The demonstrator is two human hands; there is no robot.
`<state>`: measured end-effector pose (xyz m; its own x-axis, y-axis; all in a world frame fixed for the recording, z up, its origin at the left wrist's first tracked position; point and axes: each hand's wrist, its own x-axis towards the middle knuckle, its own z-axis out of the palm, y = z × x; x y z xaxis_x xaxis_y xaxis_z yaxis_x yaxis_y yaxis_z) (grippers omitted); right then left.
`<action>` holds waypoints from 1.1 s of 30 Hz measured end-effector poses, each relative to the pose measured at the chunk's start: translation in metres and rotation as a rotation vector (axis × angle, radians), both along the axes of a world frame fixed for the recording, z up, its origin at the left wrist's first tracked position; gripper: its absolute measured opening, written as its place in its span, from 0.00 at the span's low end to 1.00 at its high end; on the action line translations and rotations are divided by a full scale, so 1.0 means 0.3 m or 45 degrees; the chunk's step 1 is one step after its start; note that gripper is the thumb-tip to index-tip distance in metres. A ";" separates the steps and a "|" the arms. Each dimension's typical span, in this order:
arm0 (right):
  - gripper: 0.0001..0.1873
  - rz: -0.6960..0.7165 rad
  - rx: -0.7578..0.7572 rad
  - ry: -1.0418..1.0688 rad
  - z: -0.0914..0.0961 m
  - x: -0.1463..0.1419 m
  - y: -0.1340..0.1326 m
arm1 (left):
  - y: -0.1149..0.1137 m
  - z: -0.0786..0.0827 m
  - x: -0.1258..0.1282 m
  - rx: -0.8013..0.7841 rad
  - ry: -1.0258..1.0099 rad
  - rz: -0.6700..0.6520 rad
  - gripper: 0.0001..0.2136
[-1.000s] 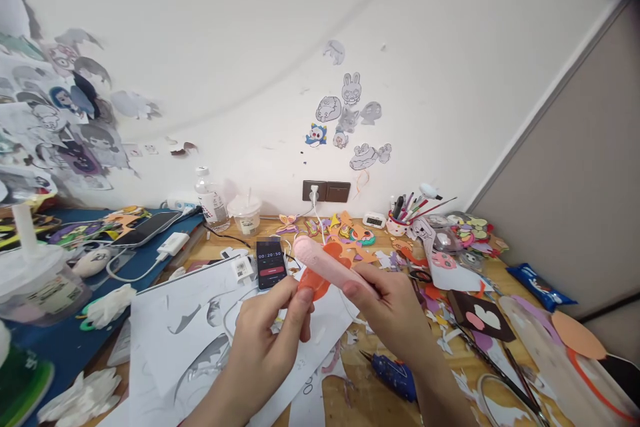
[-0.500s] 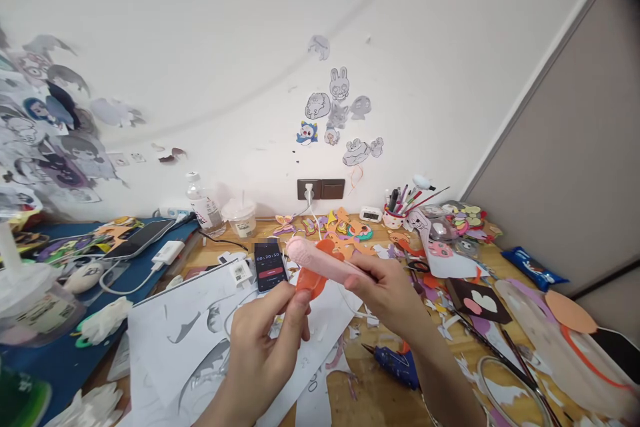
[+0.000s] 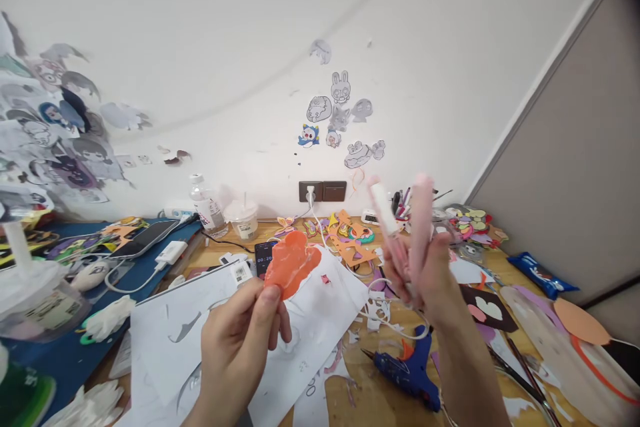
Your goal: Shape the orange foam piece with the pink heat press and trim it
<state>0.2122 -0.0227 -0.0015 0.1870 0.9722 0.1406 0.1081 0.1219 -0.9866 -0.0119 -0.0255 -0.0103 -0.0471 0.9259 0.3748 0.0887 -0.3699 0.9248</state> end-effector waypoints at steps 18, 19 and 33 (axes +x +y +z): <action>0.31 -0.423 0.178 -0.997 -0.027 -0.168 -0.009 | -0.005 -0.027 0.038 0.085 0.331 -0.183 0.16; 0.31 -0.449 0.192 -1.004 -0.035 -0.167 -0.005 | -0.005 -0.029 0.042 0.085 0.343 -0.187 0.16; 0.33 -0.632 0.190 -0.864 -0.001 -0.033 0.014 | -0.038 -0.036 0.035 0.079 0.114 -0.133 0.17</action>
